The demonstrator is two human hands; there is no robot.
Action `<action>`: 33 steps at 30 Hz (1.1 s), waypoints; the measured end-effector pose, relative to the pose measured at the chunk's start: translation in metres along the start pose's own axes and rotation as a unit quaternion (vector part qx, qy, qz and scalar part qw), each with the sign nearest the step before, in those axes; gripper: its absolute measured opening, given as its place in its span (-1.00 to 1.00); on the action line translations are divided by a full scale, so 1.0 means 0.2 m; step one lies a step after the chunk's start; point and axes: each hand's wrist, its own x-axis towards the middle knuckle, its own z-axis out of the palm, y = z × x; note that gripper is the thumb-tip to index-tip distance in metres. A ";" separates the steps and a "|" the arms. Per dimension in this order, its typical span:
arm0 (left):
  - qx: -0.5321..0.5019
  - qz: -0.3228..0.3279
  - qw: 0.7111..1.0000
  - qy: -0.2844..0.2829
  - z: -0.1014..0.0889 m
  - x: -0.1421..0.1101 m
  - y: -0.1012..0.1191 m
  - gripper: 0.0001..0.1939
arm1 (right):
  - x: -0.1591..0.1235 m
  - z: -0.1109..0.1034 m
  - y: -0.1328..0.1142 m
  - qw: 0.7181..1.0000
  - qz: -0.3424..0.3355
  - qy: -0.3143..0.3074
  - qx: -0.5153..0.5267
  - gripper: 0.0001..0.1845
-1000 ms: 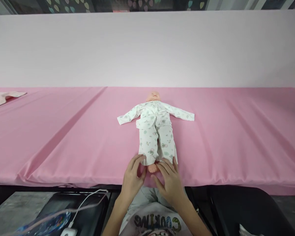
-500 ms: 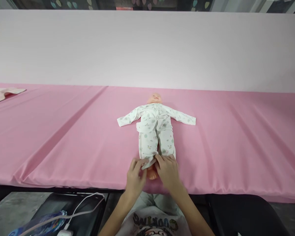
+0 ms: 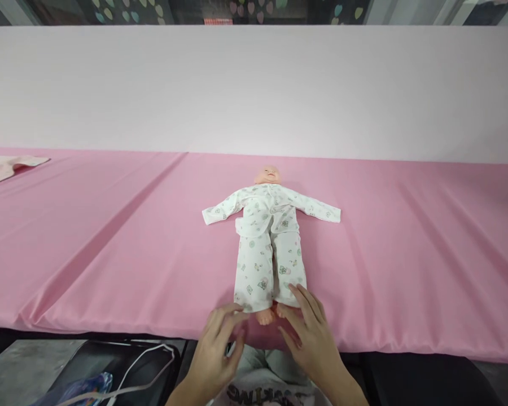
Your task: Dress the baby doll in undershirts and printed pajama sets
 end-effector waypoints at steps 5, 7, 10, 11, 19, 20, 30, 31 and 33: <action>0.047 0.120 0.991 0.021 0.13 0.09 0.10 -0.64 | -0.07 0.06 0.03 0.998 0.032 0.048 -0.018 -0.72; 0.045 0.134 0.989 0.049 0.18 0.12 0.10 -0.76 | -0.07 0.08 0.04 0.998 0.033 0.057 -0.014 -0.75; 0.016 0.138 0.988 0.073 0.20 0.12 0.07 -0.85 | -0.06 0.09 0.04 0.998 0.028 0.055 0.009 -0.78; 0.009 0.142 0.987 0.070 0.18 0.11 0.05 -0.85 | -0.06 0.09 0.04 0.998 0.032 0.051 0.021 -0.78; -0.016 0.004 0.970 0.243 0.03 0.04 -0.14 -0.77 | -0.10 0.05 0.06 0.979 0.120 0.057 0.154 -0.61; -0.025 -0.029 0.967 0.254 0.03 0.05 -0.17 -0.80 | -0.10 0.04 0.06 0.969 0.160 0.079 0.168 -0.60; -0.100 -0.148 0.963 0.203 -0.04 0.38 -0.24 -0.84 | 0.05 -0.07 0.14 0.916 0.336 0.139 0.171 -0.56; -0.075 -0.122 0.977 0.159 -0.03 0.43 -0.24 -0.81 | 0.08 -0.08 0.15 0.930 0.314 0.117 0.154 -0.57; -0.032 -0.060 0.993 0.096 0.01 0.53 -0.23 -0.76 | 0.17 -0.08 0.17 0.963 0.229 0.078 0.116 -0.67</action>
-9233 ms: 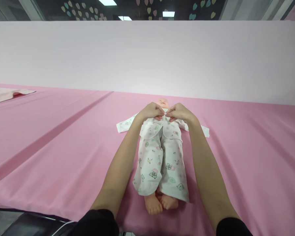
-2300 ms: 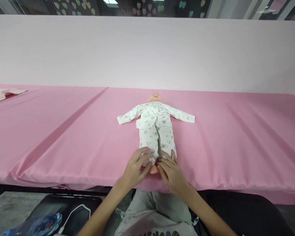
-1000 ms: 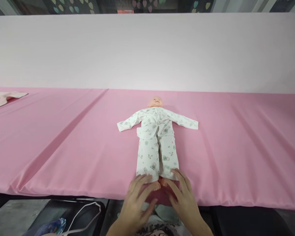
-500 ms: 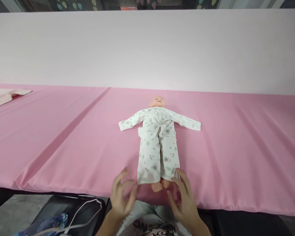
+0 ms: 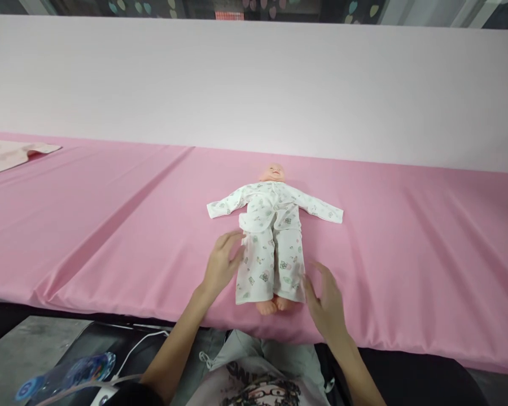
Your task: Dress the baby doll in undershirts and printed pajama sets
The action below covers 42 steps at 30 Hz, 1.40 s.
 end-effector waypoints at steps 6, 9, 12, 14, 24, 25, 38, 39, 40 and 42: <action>0.165 0.068 0.983 -0.048 0.16 0.23 0.08 -0.75 | 0.38 0.15 -0.09 0.959 -0.244 0.003 -0.142 -0.84; 0.204 0.062 0.973 -0.087 0.18 0.31 0.14 -0.77 | 0.53 0.26 -0.13 0.945 -0.238 -0.036 -0.223 -0.67; 0.172 0.078 0.970 -0.151 0.16 0.35 0.19 -0.76 | 0.59 0.34 -0.14 0.936 -0.235 -0.102 -0.241 -0.61; 0.127 0.089 0.964 -0.216 0.13 0.36 0.20 -0.76 | 0.60 0.35 -0.14 0.931 -0.245 -0.151 -0.224 -0.63; -0.145 0.045 0.984 -0.091 0.18 0.82 0.12 -0.76 | 0.76 0.25 -0.14 0.919 -0.076 -0.358 0.145 -0.78; -0.129 0.049 0.989 -0.060 0.25 0.87 0.09 -0.75 | 0.81 0.26 -0.13 0.909 -0.054 -0.362 0.199 -0.81; 0.051 -0.001 0.997 -0.061 0.55 0.90 -0.08 -0.63 | 1.34 0.69 -0.05 0.997 0.013 0.027 0.071 -0.80; 0.040 -0.003 0.998 -0.054 0.55 0.90 -0.09 -0.64 | 1.33 0.70 -0.04 0.998 0.000 0.034 0.051 -0.79; 0.027 -0.005 0.999 -0.046 0.55 0.90 -0.09 -0.65 | 1.33 0.71 -0.04 0.998 -0.012 0.040 0.038 -0.77; 0.007 -0.007 1.000 -0.029 0.56 0.89 -0.09 -0.66 | 1.31 0.72 -0.03 0.998 -0.022 0.052 0.025 -0.74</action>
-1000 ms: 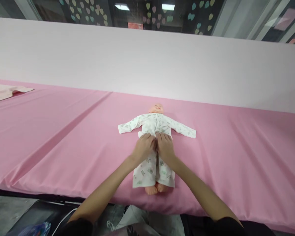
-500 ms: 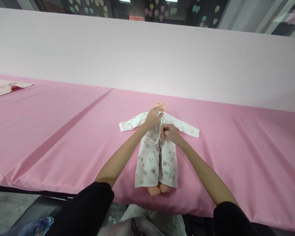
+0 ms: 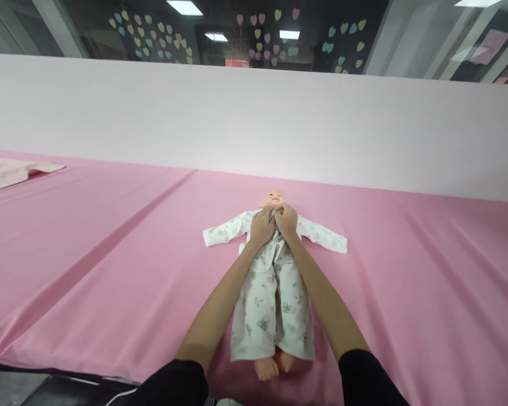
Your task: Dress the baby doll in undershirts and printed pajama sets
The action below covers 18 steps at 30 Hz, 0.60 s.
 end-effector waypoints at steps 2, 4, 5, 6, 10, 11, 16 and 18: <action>-0.008 -0.003 1.000 0.008 0.01 0.00 0.00 -0.65 | -0.01 0.00 0.01 1.000 -0.004 0.009 0.001 -0.71; -0.006 -0.004 1.000 0.011 0.01 0.00 0.00 -0.64 | -0.01 -0.01 0.02 1.000 0.000 0.011 0.015 -0.71; -0.004 -0.005 1.000 0.012 0.01 -0.01 0.01 -0.64 | -0.01 -0.01 0.02 1.000 0.003 0.010 0.028 -0.71; -0.001 -0.005 1.000 0.014 0.01 -0.01 0.01 -0.65 | -0.02 -0.01 0.03 0.999 0.008 0.010 0.043 -0.71; 0.017 -0.015 0.999 0.023 0.02 -0.01 0.01 -0.68 | -0.02 -0.01 0.05 0.997 0.011 0.026 0.075 -0.71; 0.024 -0.018 0.999 0.023 0.02 -0.01 0.01 -0.68 | -0.02 0.00 0.05 0.997 0.007 0.029 0.073 -0.71; 0.058 -0.033 0.998 0.018 0.04 -0.01 0.01 -0.68 | -0.03 0.00 0.05 0.999 -0.009 0.027 0.045 -0.67; 0.068 -0.038 0.997 0.017 0.04 -0.01 0.01 -0.68 | -0.03 0.00 0.05 0.999 -0.017 0.023 0.031 -0.66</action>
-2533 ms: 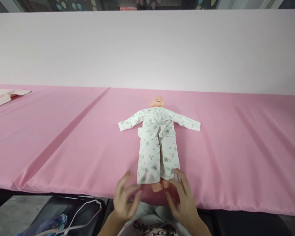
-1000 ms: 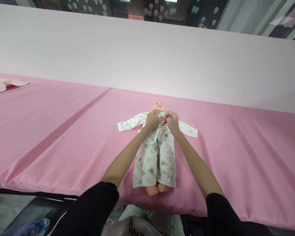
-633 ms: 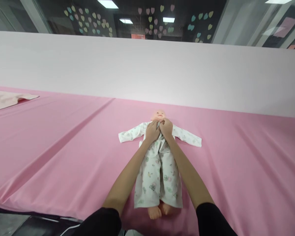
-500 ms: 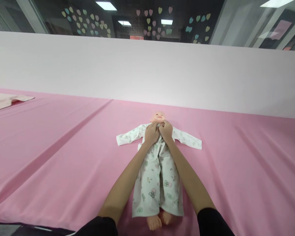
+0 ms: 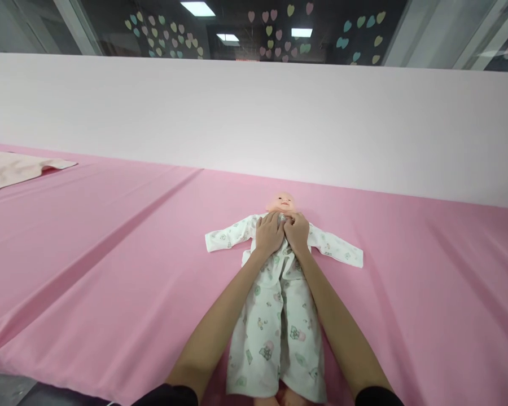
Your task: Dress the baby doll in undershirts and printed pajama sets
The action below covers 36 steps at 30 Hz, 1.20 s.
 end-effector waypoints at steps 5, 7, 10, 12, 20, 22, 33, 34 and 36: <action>0.000 0.008 1.000 -0.011 -0.02 -0.01 0.01 -0.68 | -0.01 0.00 -0.01 1.000 -0.002 0.001 -0.004 -0.65; -0.004 0.012 1.000 -0.013 -0.02 -0.01 0.01 -0.67 | -0.01 0.00 -0.01 1.000 -0.002 0.009 0.006 -0.66; -0.010 0.020 1.000 -0.005 -0.03 -0.01 0.01 -0.69 | -0.01 -0.01 -0.02 0.999 0.007 0.021 0.028 -0.71; -0.009 0.023 1.000 0.001 -0.03 -0.01 0.01 -0.71 | -0.02 -0.01 -0.02 0.999 0.019 0.019 0.038 -0.78; -0.064 -0.011 0.997 0.046 -0.02 0.01 -0.02 -0.81 | -0.03 -0.02 0.00 0.997 0.030 0.000 0.072 -0.92; -0.061 -0.014 0.997 0.048 -0.02 0.01 -0.01 -0.85 | -0.03 -0.02 0.00 0.996 0.034 -0.007 0.083 -0.90; -0.032 0.085 0.991 0.095 -0.01 0.04 -0.03 -0.90 | -0.05 -0.04 0.00 0.992 0.024 0.022 0.118 -0.84; -0.025 0.100 0.990 0.100 -0.01 0.04 -0.02 -0.90 | -0.05 -0.04 0.00 0.993 0.025 0.023 0.115 -0.83; -0.009 0.109 0.989 0.101 -0.02 0.04 -0.01 -0.89 | -0.05 -0.04 0.00 0.993 0.025 0.022 0.110 -0.83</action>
